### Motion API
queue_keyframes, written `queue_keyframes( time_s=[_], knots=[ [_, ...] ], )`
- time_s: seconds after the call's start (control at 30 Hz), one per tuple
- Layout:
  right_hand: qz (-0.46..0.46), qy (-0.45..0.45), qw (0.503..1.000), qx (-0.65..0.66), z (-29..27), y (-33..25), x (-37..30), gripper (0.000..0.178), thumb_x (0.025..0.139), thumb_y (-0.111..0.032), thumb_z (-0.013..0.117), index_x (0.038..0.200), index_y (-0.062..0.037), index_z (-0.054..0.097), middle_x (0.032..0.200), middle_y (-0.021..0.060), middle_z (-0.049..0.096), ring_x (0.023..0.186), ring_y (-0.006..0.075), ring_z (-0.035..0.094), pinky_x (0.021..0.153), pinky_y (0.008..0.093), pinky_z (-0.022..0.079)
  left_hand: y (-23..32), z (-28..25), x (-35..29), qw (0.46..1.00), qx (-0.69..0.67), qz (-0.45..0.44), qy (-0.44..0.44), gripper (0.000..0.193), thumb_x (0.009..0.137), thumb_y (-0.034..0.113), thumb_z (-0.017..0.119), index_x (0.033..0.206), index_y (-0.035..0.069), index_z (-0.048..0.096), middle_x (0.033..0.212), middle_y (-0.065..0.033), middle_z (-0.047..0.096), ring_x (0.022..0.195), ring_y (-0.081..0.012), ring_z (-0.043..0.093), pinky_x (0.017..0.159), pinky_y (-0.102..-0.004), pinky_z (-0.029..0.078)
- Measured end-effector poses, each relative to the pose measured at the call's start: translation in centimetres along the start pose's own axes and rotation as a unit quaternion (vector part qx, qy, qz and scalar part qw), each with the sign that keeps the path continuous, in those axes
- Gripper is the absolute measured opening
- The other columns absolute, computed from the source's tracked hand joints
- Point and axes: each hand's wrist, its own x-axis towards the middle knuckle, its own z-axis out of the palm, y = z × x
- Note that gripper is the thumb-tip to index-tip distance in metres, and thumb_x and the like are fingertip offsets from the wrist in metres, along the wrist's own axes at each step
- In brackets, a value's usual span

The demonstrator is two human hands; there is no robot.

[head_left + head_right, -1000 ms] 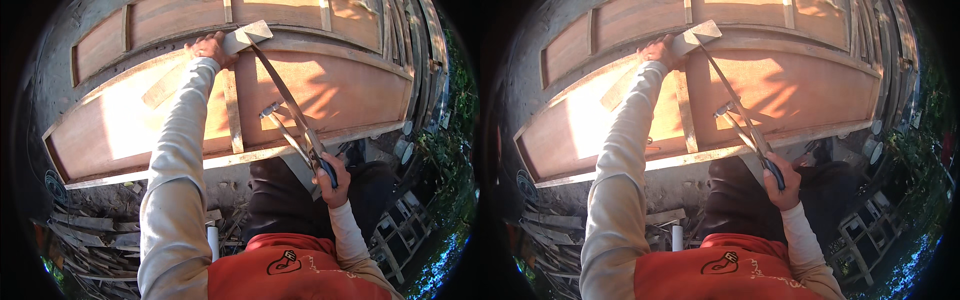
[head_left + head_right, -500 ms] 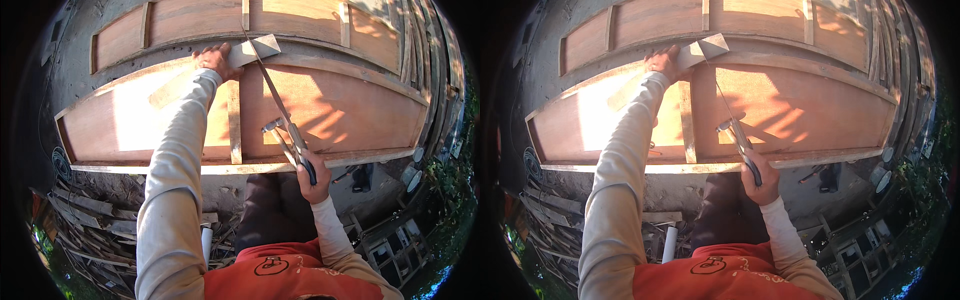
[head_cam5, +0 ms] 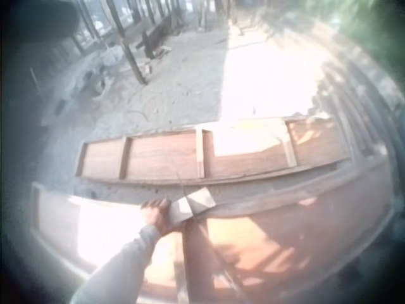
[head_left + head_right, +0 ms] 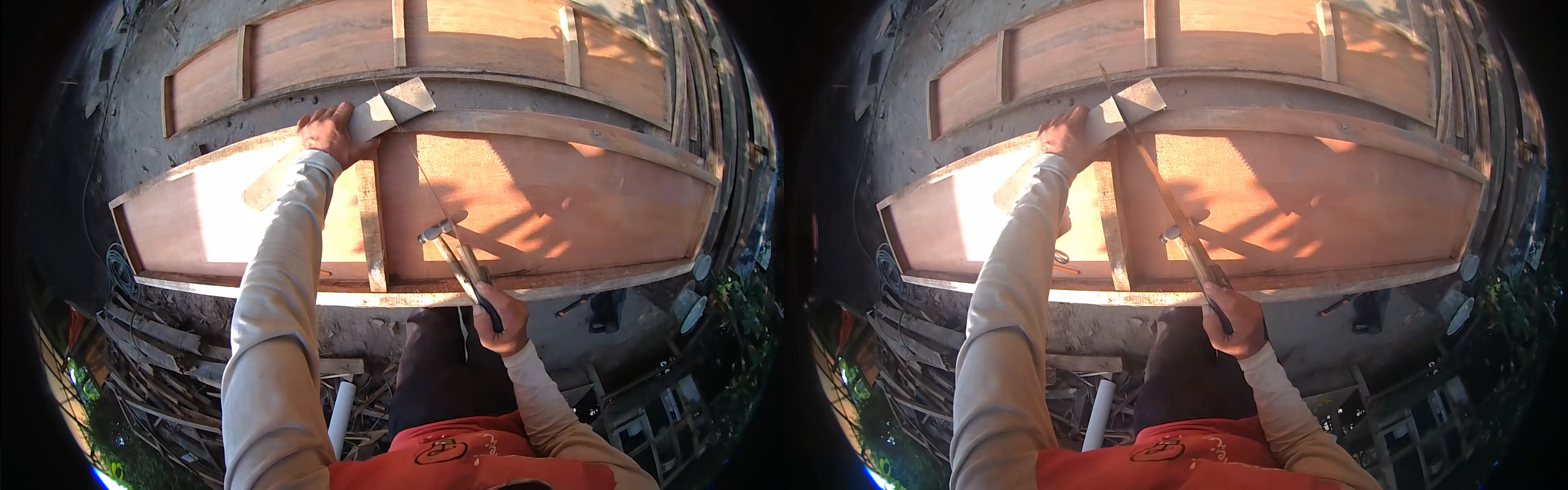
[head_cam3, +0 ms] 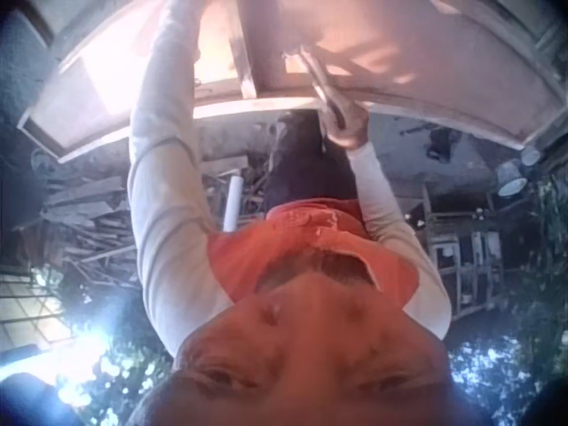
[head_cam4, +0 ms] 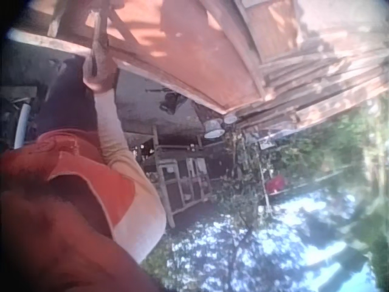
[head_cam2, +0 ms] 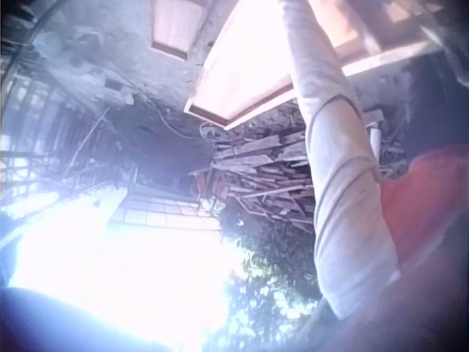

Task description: The person saws through a piece of wood using a handsaw, then uses a hammer to drive a nail into a wooden frame, and finally marks a piece of wood with a pencil.

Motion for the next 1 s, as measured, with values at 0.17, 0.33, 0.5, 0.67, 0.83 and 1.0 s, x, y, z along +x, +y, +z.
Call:
queue_keyframes(
  time_s=[0.17, 0.33, 0.5, 0.67, 0.83, 1.0],
  knots=[
    [0.021, -0.023, 0.999, 0.015, -0.2, 2.0, 10.4, 0.038, 0.085, -0.004, 0.070, 0.123, -0.0026, 0.067, 0.095, 0.0165, 0.074, 0.076, 0.0297, 0.074, 0.073, 0.0382, 0.059, 4.1, -0.1, 1.8, 0.999, -0.017, -0.003, 0.044, 0.079, 0.064, 0.064, 0.083, 0.123, 0.015, 0.065, 0.119, -0.0102, 0.072, 0.119, -0.0272, 0.065, 0.107, -0.0433, 0.043],
    [-0.005, 0.022, 1.000, 0.018, -2.6, 2.5, 6.6, 0.038, 0.086, -0.007, 0.071, 0.124, -0.0028, 0.067, 0.090, 0.0148, 0.073, 0.073, 0.0305, 0.072, 0.067, 0.0377, 0.056, 4.5, -1.8, 1.8, 0.999, 0.006, -0.009, 0.034, 0.084, 0.065, 0.068, 0.081, 0.128, 0.015, 0.064, 0.121, -0.0108, 0.071, 0.122, -0.0274, 0.063, 0.110, -0.0453, 0.040],
    [-0.039, 0.015, 0.999, -0.027, -5.4, 3.3, 2.2, 0.040, 0.089, -0.010, 0.068, 0.128, -0.0022, 0.065, 0.095, 0.0133, 0.072, 0.078, 0.0259, 0.071, 0.073, 0.0355, 0.056, 3.1, -3.0, 2.6, 0.999, 0.029, -0.010, 0.045, 0.089, 0.064, 0.071, 0.080, 0.131, 0.014, 0.063, 0.126, -0.0098, 0.069, 0.125, -0.0267, 0.061, 0.113, -0.0452, 0.037],
    [0.076, 0.110, 0.989, 0.061, -2.1, -0.4, 7.4, 0.048, 0.093, -0.010, 0.063, 0.139, 0.0016, 0.054, 0.094, 0.0139, 0.069, 0.075, 0.0193, 0.065, 0.071, 0.0346, 0.054, 1.8, -3.2, 0.8, 0.992, -0.007, 0.034, 0.119, 0.090, 0.060, 0.075, 0.080, 0.123, 0.012, 0.067, 0.115, -0.0089, 0.072, 0.116, -0.0269, 0.065, 0.108, -0.0449, 0.042],
    [0.265, 0.203, 0.716, 0.614, 1.3, -3.8, 1.4, 0.053, 0.101, -0.028, 0.054, 0.146, -0.0021, 0.046, 0.075, 0.0021, 0.050, 0.057, 0.0146, 0.052, 0.057, 0.0354, 0.048, -1.8, -3.3, -0.2, 0.988, -0.030, 0.043, 0.142, 0.079, 0.061, 0.063, 0.084, 0.119, 0.013, 0.068, 0.111, -0.0093, 0.073, 0.111, -0.0266, 0.067, 0.104, -0.0451, 0.044],
    [0.298, 0.223, 0.529, 0.763, 5.8, -1.4, -6.8, 0.040, 0.105, -0.038, 0.048, 0.131, -0.0079, 0.057, 0.074, -0.0019, 0.050, 0.058, 0.0111, 0.052, 0.057, 0.0324, 0.045, -6.0, -2.3, -1.2, 0.986, -0.019, 0.046, 0.160, 0.077, 0.060, 0.062, 0.085, 0.118, 0.014, 0.066, 0.109, -0.0090, 0.073, 0.111, -0.0265, 0.067, 0.107, -0.0473, 0.043]
  ],
)
